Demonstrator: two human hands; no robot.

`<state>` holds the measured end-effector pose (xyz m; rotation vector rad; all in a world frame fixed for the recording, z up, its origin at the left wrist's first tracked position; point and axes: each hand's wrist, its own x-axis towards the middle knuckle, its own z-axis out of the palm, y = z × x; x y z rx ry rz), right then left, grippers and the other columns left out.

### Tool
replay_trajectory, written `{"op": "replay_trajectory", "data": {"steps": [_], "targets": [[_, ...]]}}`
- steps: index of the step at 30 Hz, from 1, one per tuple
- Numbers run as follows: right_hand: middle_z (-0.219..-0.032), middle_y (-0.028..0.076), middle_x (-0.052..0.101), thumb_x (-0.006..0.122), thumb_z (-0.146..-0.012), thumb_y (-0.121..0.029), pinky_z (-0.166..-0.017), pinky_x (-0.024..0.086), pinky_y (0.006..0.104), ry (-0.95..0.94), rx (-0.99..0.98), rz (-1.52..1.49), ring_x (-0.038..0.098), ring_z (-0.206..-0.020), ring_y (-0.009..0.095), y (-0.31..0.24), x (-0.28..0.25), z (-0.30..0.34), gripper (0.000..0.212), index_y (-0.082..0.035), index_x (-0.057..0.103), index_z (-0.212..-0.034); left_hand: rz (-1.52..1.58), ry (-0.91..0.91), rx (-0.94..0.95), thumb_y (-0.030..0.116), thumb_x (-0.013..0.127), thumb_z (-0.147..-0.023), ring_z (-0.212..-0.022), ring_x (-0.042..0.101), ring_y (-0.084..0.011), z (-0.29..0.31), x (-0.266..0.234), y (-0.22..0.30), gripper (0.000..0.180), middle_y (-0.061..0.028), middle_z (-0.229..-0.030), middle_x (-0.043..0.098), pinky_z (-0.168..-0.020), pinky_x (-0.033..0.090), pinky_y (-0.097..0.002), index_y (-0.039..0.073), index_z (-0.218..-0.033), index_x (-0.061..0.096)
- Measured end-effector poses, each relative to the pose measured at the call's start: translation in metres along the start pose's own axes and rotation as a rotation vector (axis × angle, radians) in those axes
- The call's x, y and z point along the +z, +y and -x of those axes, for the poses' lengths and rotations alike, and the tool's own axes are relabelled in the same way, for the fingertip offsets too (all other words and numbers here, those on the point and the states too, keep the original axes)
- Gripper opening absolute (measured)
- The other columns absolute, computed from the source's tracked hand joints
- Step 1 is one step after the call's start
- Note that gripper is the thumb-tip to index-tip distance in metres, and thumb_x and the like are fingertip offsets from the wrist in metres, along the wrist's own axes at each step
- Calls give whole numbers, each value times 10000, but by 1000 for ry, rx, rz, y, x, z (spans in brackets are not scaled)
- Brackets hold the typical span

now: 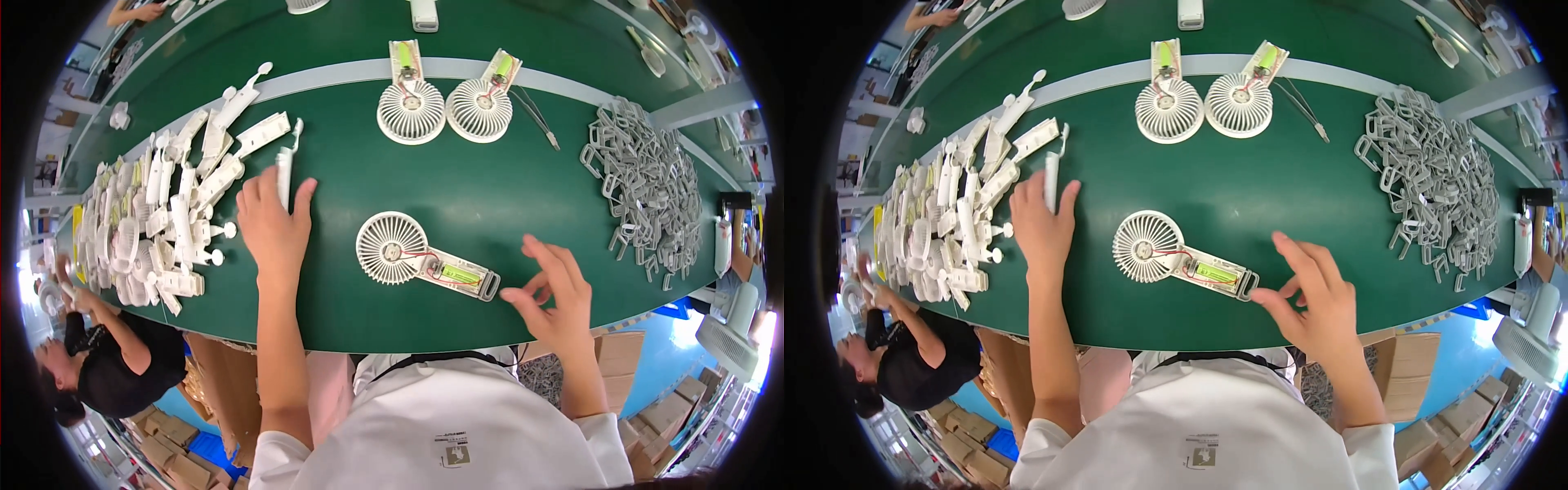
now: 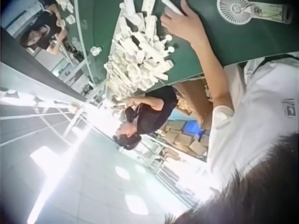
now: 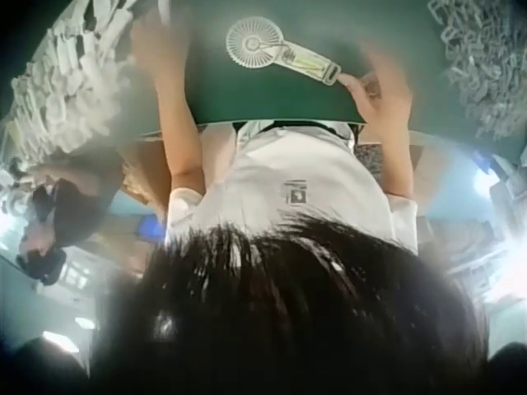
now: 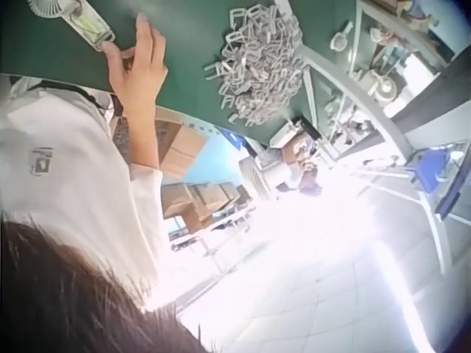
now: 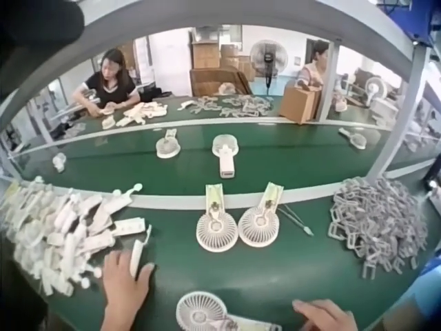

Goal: Assembling handheld electric fans by snapping plastic components together on a production line.

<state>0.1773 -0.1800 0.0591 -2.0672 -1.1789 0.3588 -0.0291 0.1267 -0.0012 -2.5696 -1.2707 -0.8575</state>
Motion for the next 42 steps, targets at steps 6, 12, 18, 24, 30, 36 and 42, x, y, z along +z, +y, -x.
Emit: {"op": "replay_trajectory", "data": {"steps": [6,12,18,24,30,36,42], "targets": [[-1050,145,704,780,-836,-35,-608,519,245,96,-50,-87,650,-682,131,-6,-14,10,455,9,671,-1276,1162,-394,-766,278,630,-1024,-550,600,-154,2,-46,21,291,-92,-723,648,-487,458,-284,-9,-1075,628],[-1220,170,662,745,-902,-160,-927,546,375,-126,37,-464,660,-1093,245,-45,7,13,664,33,478,-1478,2076,-1079,-961,241,573,-1041,-668,580,-166,58,-95,113,343,-88,-955,603,-493,425,-285,11,-1293,536],[-1159,129,679,598,-1043,-225,-950,529,346,-154,410,-827,666,-1065,204,-41,27,17,430,13,492,-1385,1248,-729,237,288,706,-934,-874,628,-317,86,-102,134,610,-129,-1126,661,-841,513,-405,8,-1440,511],[-848,27,690,697,-978,-124,-560,425,212,-29,273,-413,553,-636,55,-28,21,-18,193,-25,631,-1130,617,-149,215,235,821,-809,-1111,647,-286,69,-44,92,392,-66,-1188,680,-899,489,-409,82,-1143,683],[-874,39,737,733,-919,-46,-608,495,223,-174,145,-154,609,-656,62,-23,54,-37,168,-20,622,-1043,791,-131,214,205,844,-784,-1207,635,-267,73,-28,98,365,-47,-1183,700,-928,506,-402,77,-1096,704],[-874,66,752,718,-926,-28,-634,536,243,-205,112,-190,703,-737,99,-27,56,-36,133,-14,626,-1022,833,-121,235,266,858,-781,-1246,636,-243,76,-22,92,319,-24,-1200,725,-905,533,-377,109,-1031,737],[-868,66,751,712,-905,7,-645,543,256,-298,196,-150,696,-721,101,-35,51,-44,130,-10,628,-1003,739,-251,411,262,820,-817,-1383,529,-271,79,-29,81,446,-47,-1405,618,-1114,440,-485,139,-1224,685]]}}
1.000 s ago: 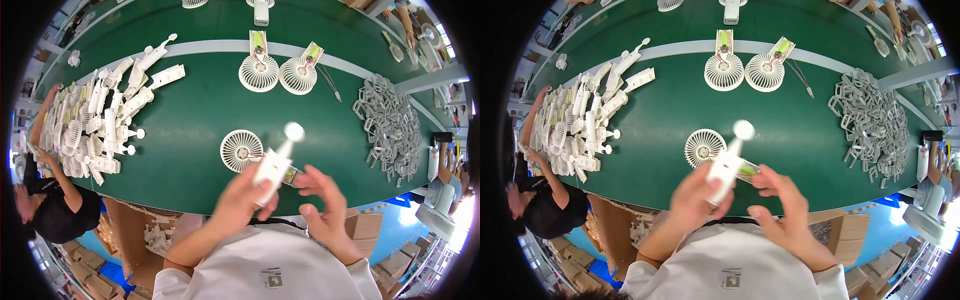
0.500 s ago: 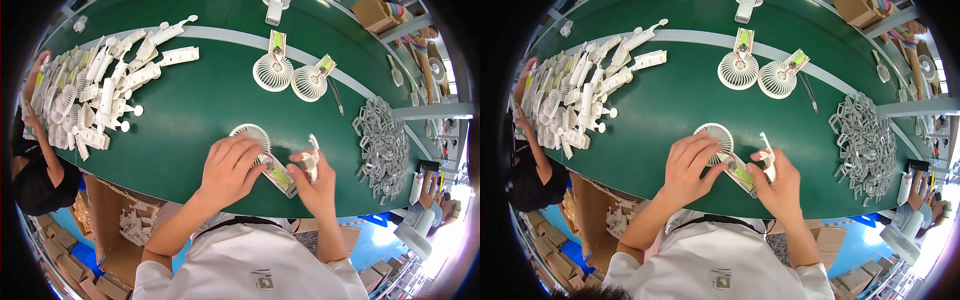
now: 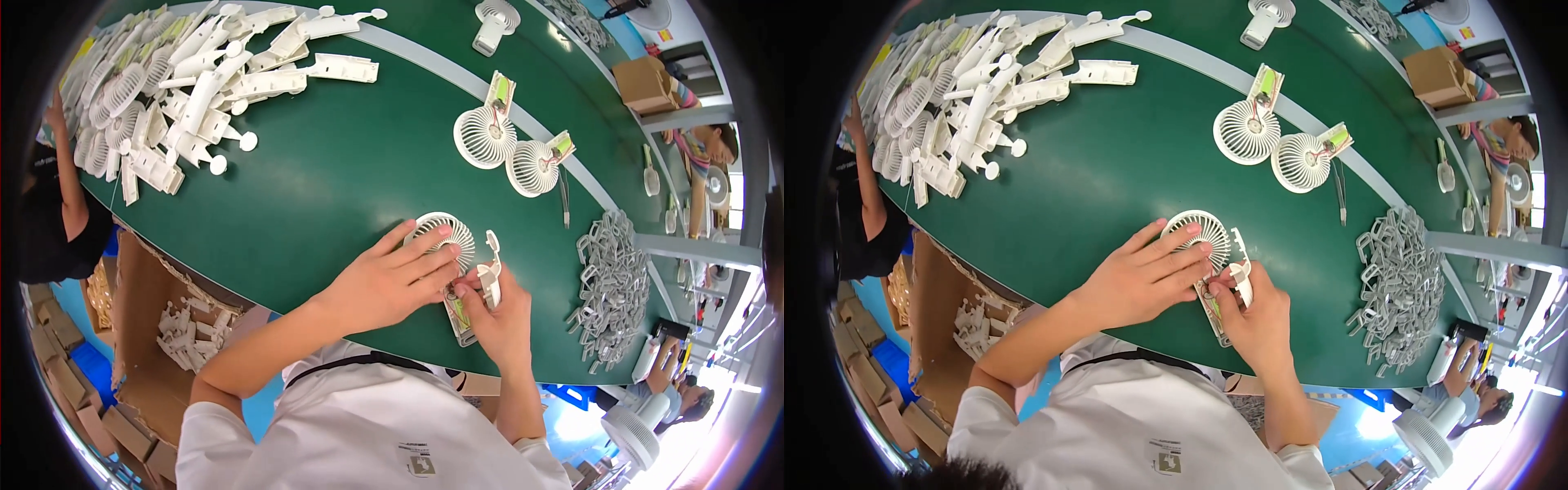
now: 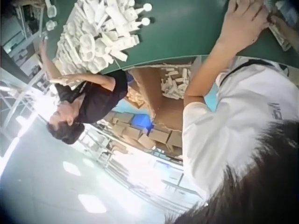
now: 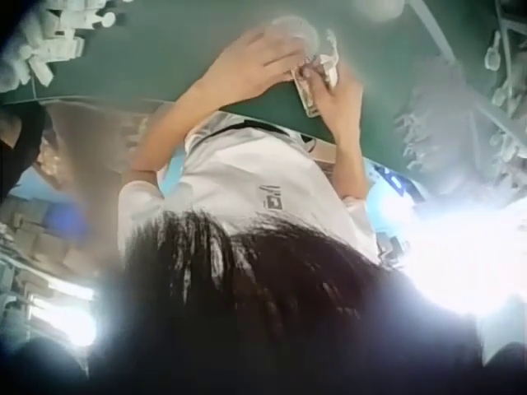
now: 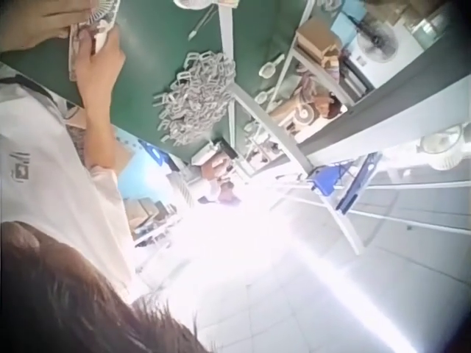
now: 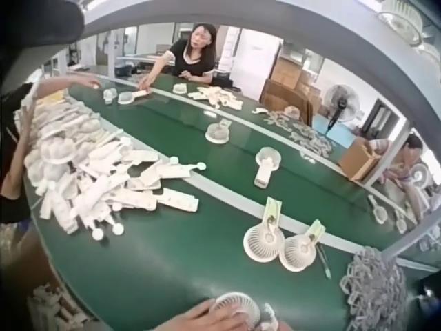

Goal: Assembling handheld electric fans by snapping plastic components together on a production line.

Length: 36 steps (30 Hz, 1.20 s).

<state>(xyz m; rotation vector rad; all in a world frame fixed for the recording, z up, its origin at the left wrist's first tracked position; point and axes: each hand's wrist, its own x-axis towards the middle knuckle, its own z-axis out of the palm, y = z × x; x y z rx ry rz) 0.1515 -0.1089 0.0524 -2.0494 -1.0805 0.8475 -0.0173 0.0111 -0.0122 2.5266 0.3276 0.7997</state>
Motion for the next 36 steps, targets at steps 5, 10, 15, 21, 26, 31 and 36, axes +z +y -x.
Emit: {"op": "replay_trajectory", "data": {"steps": [5,10,15,21,26,31,36], "targets": [[-870,64,737,715,-901,12,-673,552,264,-42,77,8,689,-743,103,-1,-5,-7,144,-6,626,-1013,62,-237,-4,266,784,-853,-1527,337,-289,10,-11,1,687,-76,-1626,402,-1210,309,-574,214,-1488,526],[-912,54,710,702,-914,11,-688,562,271,-128,108,-285,689,-752,122,16,-15,-15,159,4,615,-1047,71,-225,75,311,744,-897,-1565,241,-276,11,-7,-5,722,-64,-1685,294,-1225,296,-537,253,-1552,446],[-890,62,720,710,-913,5,-659,563,268,-166,79,-135,708,-767,134,13,-16,-11,163,1,617,-1047,81,-273,47,300,712,-919,-1573,217,-289,11,-5,-3,649,-83,-1692,276,-1215,305,-548,253,-1524,480],[-876,81,733,765,-876,-32,-575,554,244,-14,219,-263,716,-720,139,-9,-38,-24,219,7,621,-1037,-18,-295,44,126,666,-884,-1560,253,-320,9,-5,-1,572,-116,-1679,297,-1191,345,-573,244,-1437,584],[-814,-61,522,820,-849,-63,-651,435,245,-92,156,-196,496,-737,56,0,-7,-40,270,-87,568,-945,7,-272,22,92,634,-883,-1562,252,-329,9,-3,3,527,-146,-1673,296,-1200,353,-542,230,-1391,630],[-810,-47,530,876,-797,-105,-634,440,249,-42,48,-11,506,-723,64,-3,-8,-50,342,-76,566,-937,58,-299,41,84,632,-889,-1558,260,-340,6,-8,-2,481,-162,-1670,292,-1224,345,-514,233,-1345,665],[-799,7,545,932,-710,-159,-624,447,274,-249,-143,292,520,-704,99,-25,-23,-72,442,-52,567,-935,194,-262,87,73,668,-884,-1538,303,-344,1,-11,-16,437,-149,-1651,332,-1229,355,-489,235,-1289,690]]}}
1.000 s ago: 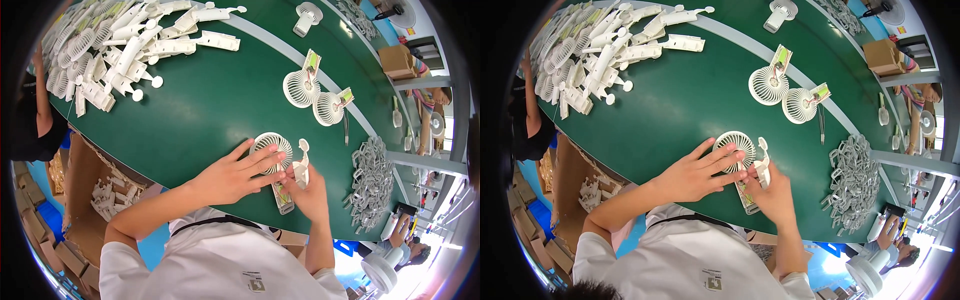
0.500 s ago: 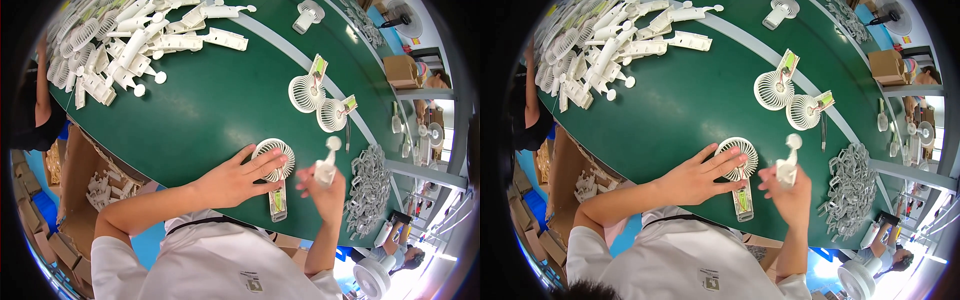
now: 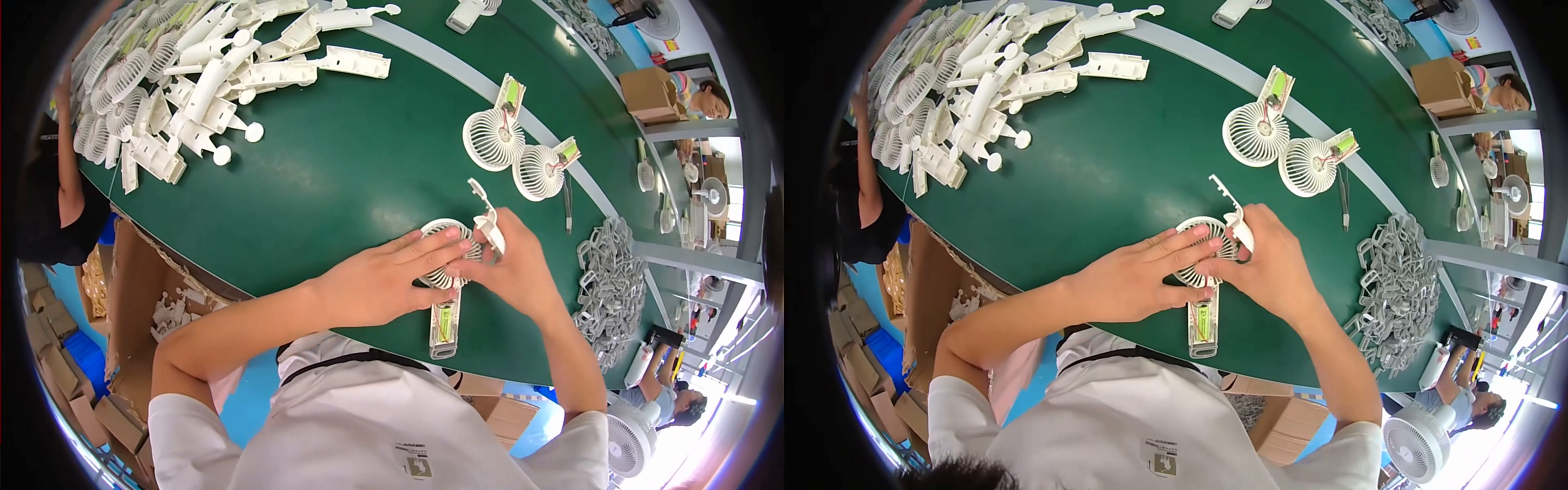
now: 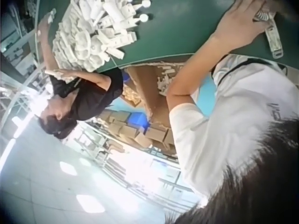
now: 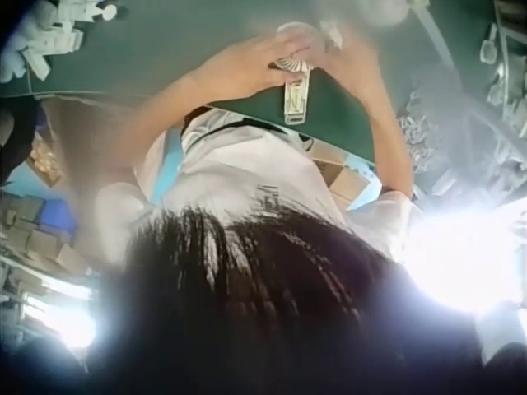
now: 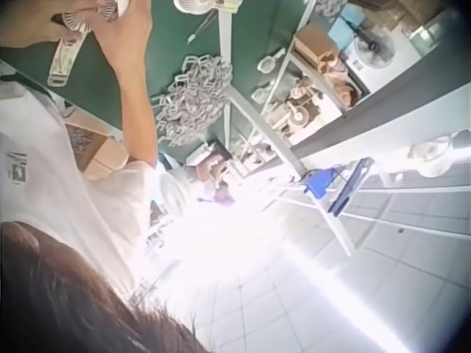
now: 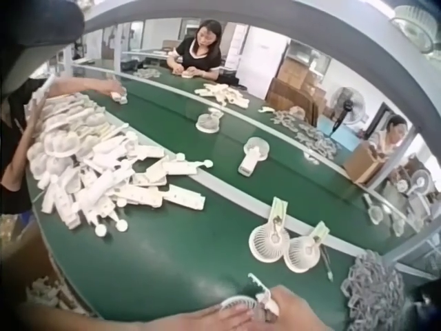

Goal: Assembling handheld electric fans by snapping plastic components together on a production line.

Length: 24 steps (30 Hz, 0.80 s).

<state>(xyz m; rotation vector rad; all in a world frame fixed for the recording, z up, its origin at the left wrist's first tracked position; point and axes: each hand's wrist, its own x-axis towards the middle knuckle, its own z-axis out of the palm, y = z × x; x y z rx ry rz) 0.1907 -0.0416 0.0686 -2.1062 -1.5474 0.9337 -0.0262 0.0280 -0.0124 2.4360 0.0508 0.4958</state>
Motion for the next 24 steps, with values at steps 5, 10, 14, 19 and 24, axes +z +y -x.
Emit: {"op": "replay_trajectory", "data": {"steps": [5,10,14,19,24], "targets": [[-832,24,555,921,-730,-189,-632,466,303,-22,22,-3,545,-725,123,2,1,3,432,-47,566,-931,-6,10,13,87,686,-884,-1519,344,-341,0,2,0,416,-123,-1624,385,-1223,375,-470,254,-1264,700],[-875,38,583,895,-745,-180,-638,509,346,-38,-124,100,626,-731,197,2,-10,-1,383,-72,589,-950,-11,81,-24,109,693,-891,-1479,404,-345,-2,2,3,421,-119,-1568,444,-1145,466,-449,316,-1258,714],[-892,44,609,834,-735,-116,-641,535,393,-130,-700,448,652,-787,300,-8,-24,-22,344,-93,602,-987,-22,-108,-66,232,677,-958,-1411,473,-312,-2,-8,3,295,-72,-1579,419,-1099,496,-427,269,-1249,705],[-879,66,606,847,-745,-141,-649,536,409,-161,-638,471,657,-788,301,-7,-20,-20,380,-75,580,-1007,46,-97,-118,179,707,-909,-1427,457,-320,-1,-4,2,312,-89,-1569,438,-1115,486,-438,275,-1205,734],[-855,144,647,880,-772,-225,-669,515,380,-281,35,59,657,-770,270,0,-15,-18,468,-3,546,-1013,-17,-2,-2,109,731,-849,-1473,409,-342,-4,-4,1,360,-112,-1589,429,-1156,453,-463,273,-1168,752]]}}
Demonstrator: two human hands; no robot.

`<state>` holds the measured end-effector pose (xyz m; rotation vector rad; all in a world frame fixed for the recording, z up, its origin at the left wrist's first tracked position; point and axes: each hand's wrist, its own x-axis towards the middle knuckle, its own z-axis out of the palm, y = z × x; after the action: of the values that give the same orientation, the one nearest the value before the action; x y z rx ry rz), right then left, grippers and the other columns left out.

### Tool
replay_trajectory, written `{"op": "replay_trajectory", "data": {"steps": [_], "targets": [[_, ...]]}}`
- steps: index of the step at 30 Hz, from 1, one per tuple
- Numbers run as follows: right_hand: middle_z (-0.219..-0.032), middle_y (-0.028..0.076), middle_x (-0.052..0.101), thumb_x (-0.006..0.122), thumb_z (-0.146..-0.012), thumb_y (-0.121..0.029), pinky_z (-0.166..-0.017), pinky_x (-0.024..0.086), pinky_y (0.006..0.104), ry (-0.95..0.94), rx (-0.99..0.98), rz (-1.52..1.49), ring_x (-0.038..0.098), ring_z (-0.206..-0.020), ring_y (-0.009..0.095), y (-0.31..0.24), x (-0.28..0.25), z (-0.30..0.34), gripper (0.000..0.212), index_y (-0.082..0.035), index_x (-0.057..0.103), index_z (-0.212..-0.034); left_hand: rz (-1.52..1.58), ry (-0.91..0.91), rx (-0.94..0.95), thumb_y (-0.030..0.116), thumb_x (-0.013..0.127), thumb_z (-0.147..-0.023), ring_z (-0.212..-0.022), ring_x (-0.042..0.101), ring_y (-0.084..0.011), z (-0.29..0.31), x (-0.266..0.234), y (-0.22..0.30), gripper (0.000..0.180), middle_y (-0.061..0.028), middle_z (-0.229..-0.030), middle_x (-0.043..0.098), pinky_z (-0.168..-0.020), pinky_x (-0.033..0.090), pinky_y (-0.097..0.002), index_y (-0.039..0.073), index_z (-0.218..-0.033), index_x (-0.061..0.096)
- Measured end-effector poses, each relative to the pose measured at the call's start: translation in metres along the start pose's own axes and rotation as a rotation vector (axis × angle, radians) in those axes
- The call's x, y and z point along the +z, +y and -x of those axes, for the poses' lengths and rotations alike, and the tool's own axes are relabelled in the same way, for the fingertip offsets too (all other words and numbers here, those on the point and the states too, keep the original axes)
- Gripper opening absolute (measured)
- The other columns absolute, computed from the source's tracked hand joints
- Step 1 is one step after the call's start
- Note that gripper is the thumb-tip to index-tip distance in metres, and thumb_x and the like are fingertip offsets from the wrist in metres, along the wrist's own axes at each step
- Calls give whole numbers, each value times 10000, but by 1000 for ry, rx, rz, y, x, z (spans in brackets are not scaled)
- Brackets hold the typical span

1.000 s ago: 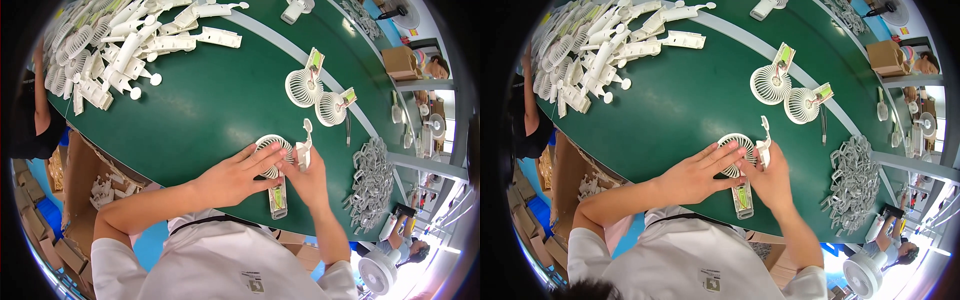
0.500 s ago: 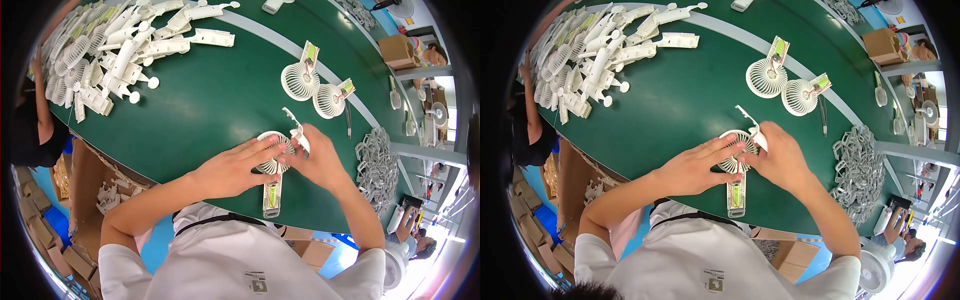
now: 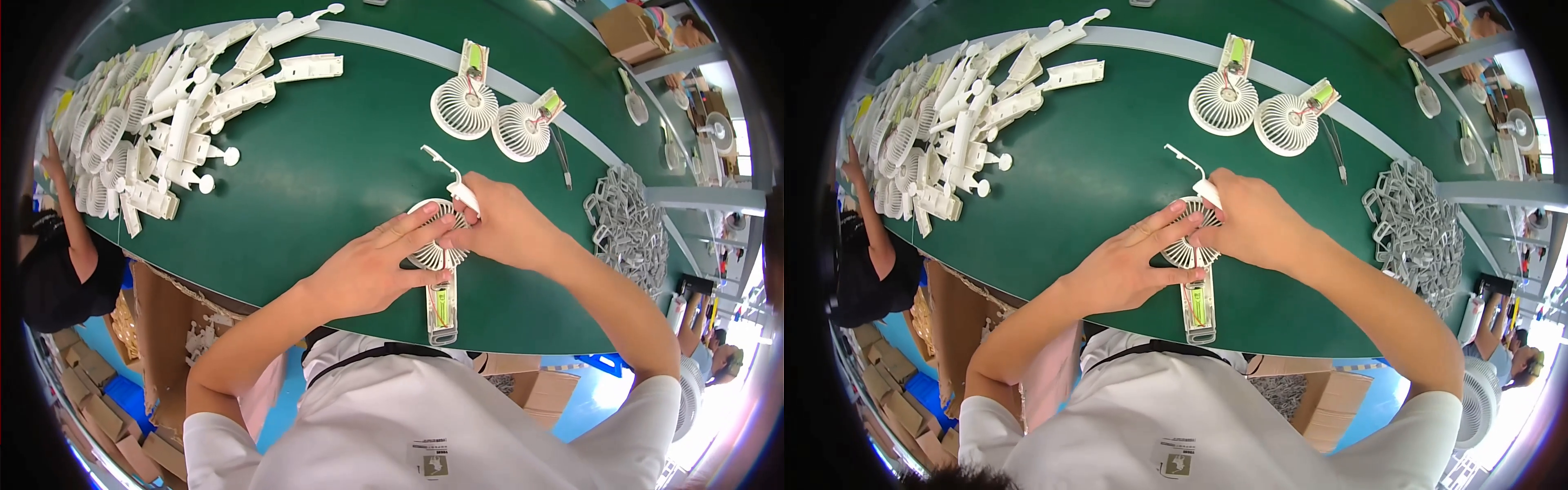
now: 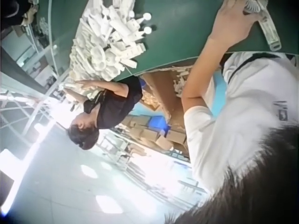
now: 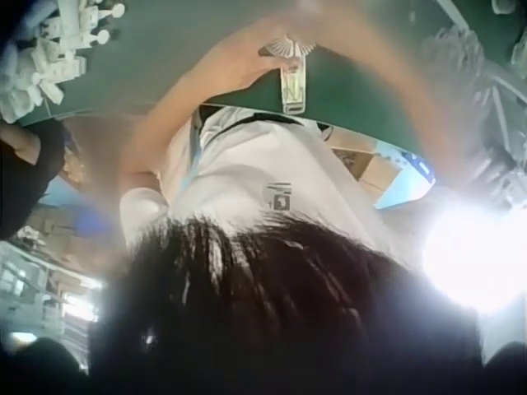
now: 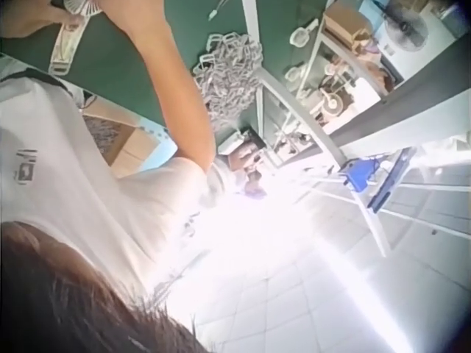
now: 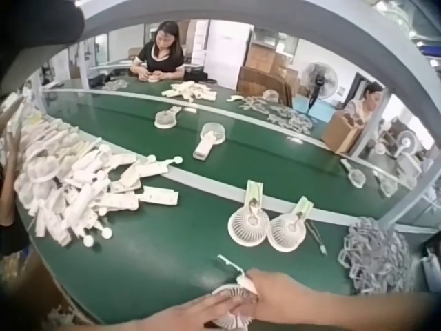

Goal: Assembling handheld electric fans by snapping plastic components together on a production line.

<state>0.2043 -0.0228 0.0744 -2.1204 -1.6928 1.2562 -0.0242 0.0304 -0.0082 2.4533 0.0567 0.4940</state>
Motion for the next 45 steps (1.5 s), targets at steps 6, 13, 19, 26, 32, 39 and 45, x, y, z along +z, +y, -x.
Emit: {"op": "replay_trajectory", "data": {"steps": [6,13,19,26,32,39,45], "targets": [[-960,185,661,867,-769,-241,-673,554,437,175,-64,286,700,-771,357,-1,22,9,518,4,507,-1050,26,13,-4,54,734,-820,-1482,392,-367,-5,3,4,431,-118,-1603,413,-1166,439,-480,274,-1191,746],[-1016,195,638,766,-875,-217,-639,569,445,277,-122,295,705,-781,381,-23,20,36,613,-43,449,-1369,-111,57,-204,42,683,-822,-1505,328,-429,15,22,28,539,-164,-1639,330,-1168,389,-564,291,-1300,698],[-1026,134,640,720,-934,-266,-563,547,373,259,-122,470,691,-718,278,-23,46,94,572,-199,561,-1478,-268,200,-436,39,604,-891,-1517,267,-481,24,63,70,631,-250,-1657,242,-1181,338,-577,252,-1484,566],[-1005,110,625,756,-908,-306,-499,521,333,531,-194,600,672,-701,241,-1,87,88,525,-241,637,-1414,-237,178,-435,-6,653,-817,-1511,234,-520,25,68,71,596,-245,-1644,249,-1194,307,-600,252,-1354,678],[-974,106,612,761,-903,-319,-438,485,309,462,-124,782,614,-644,219,-14,93,91,574,-211,605,-1444,-292,217,-403,80,626,-888,-1515,264,-484,24,69,70,527,-167,-1678,257,-1170,359,-586,208,-1400,633],[-943,97,587,738,-906,-270,-400,435,284,424,-163,962,531,-594,187,-15,83,88,584,-186,584,-1463,-310,234,-394,93,632,-884,-1501,288,-498,26,68,68,495,-155,-1668,290,-1153,379,-587,184,-1371,646],[-946,105,602,751,-898,-276,-414,464,300,481,-207,833,561,-603,200,-11,85,88,583,-183,593,-1452,-304,266,-379,114,627,-914,-1497,293,-501,25,71,67,448,-149,-1666,300,-1142,384,-596,165,-1358,650]]}}
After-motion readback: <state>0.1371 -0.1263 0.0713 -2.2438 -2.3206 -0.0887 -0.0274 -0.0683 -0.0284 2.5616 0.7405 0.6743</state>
